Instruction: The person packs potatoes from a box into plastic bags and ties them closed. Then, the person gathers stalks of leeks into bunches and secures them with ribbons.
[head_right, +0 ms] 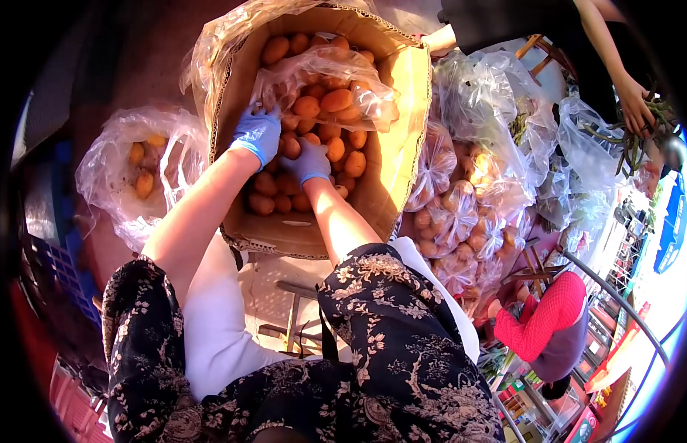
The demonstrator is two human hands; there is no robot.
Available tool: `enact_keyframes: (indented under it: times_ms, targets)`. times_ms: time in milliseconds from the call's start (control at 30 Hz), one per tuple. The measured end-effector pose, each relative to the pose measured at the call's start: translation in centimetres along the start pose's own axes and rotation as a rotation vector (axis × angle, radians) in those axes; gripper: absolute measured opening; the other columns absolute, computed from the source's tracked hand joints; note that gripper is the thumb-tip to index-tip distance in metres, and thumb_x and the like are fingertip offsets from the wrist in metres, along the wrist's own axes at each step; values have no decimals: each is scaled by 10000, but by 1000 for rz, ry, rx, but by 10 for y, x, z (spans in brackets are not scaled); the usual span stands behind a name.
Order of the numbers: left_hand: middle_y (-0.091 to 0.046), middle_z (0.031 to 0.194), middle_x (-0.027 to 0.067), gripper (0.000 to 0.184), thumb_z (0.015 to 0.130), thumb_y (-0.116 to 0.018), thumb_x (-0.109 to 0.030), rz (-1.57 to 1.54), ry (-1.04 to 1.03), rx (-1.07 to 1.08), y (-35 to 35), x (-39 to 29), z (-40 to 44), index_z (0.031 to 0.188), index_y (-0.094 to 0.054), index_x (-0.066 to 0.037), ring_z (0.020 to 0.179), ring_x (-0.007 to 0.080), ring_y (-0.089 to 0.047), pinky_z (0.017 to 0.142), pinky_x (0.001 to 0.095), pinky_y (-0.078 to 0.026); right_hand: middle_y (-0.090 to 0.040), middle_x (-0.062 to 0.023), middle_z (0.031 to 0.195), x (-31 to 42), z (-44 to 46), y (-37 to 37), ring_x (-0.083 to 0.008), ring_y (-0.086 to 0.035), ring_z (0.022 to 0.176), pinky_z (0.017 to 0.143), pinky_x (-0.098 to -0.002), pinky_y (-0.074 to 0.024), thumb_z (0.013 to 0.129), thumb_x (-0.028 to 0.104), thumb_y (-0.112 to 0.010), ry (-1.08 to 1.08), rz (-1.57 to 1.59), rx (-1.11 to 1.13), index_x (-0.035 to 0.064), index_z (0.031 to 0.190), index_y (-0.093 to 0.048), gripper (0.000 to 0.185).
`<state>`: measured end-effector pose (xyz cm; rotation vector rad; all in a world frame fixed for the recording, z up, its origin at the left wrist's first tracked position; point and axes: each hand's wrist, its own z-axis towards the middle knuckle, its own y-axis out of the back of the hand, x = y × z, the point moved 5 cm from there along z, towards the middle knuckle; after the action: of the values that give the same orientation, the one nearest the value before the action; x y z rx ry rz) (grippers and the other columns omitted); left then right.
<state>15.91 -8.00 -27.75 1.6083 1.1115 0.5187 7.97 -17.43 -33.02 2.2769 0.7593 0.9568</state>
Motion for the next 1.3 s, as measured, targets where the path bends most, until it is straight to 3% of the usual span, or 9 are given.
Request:
enact_keyframes:
  times_ms: [67, 200, 333, 433, 600, 767, 900, 1000, 1300]
  targets:
    - [-369, 1308, 197, 621, 731, -547, -134, -89, 49, 54, 4, 4, 0, 1286, -314, 20, 1198, 315, -373, 1022, 376, -240, -563, -210, 996, 3, -15, 6, -323, -527, 969, 820, -372, -438, 657, 473, -635, 23, -22, -54, 105, 1105, -545, 586]
    - [-364, 1315, 182, 524, 739, -566, -156, 44, -14, 24, 3, 11, -8, 1233, -418, -60, 1179, 321, -389, 993, 391, -288, -536, -66, 1009, -1, -34, 30, -195, -534, 854, 702, -297, -474, 806, 401, -545, -151, 895, 391, 95, 1119, -512, 439]
    - [-390, 1289, 184, 337, 746, -563, -141, -258, -185, -52, 41, -11, -32, 1081, -561, -106, 1108, 329, -448, 937, 386, -362, -566, -105, 848, 22, -82, 82, -226, -543, 511, 451, -366, -472, 767, 581, -495, -72, 1483, 697, 207, 1125, -462, 519]
    - [-520, 1139, 189, 253, 754, -544, -102, -411, -414, -139, 79, -36, -67, 999, -606, -96, 944, 335, -541, 820, 370, -437, -566, -123, 972, 57, -129, 140, -248, -576, 612, 437, -366, -470, 740, 598, -510, 113, 1571, 783, 206, 1095, -454, 533]
    - [-599, 880, 162, 216, 804, -522, -152, -740, -266, 128, 171, -72, -151, 992, -598, -78, 788, 295, -581, 717, 338, -464, -552, -92, 901, 89, -230, 210, -276, -516, 585, 492, -390, -432, 749, 585, -503, 368, 1661, 931, 216, 1113, -450, 521]
    - [-531, 987, 169, 303, 771, -535, -44, -649, -436, -577, 258, -127, -251, 1073, -503, -35, 842, 322, -563, 712, 342, -474, -549, -79, 858, 82, -313, 226, -224, -499, 547, 445, -344, -412, 727, 646, -470, 330, 1677, 738, 136, 1104, -463, 635]
    - [-547, 746, 39, 381, 761, -623, -113, -630, -407, -775, 287, -171, -315, 1121, -509, -66, 576, 95, -448, 568, 226, -415, -547, -102, 987, 78, -335, 224, -244, -562, 755, 603, -362, -486, 748, 630, -460, 417, 1798, 859, 83, 1169, -430, 690]
    - [-578, 765, 80, 454, 775, -627, -147, -732, -373, -604, 277, -192, -311, 1195, -478, -61, 633, 126, -532, 622, 250, -445, -479, -124, 1171, 76, -346, 226, -269, -514, 1010, 821, -362, -474, 719, 670, -480, 364, 1739, 686, 97, 1252, -367, 790]
    - [-570, 699, 75, 452, 783, -492, -48, -853, -493, -324, 237, -196, -245, 1234, -462, -67, 604, 82, -530, 625, 228, -459, -564, -97, 919, 26, -304, 224, -219, -587, 768, 627, -323, -522, 734, 659, -476, 248, 1545, 657, 85, 1066, -475, 663]
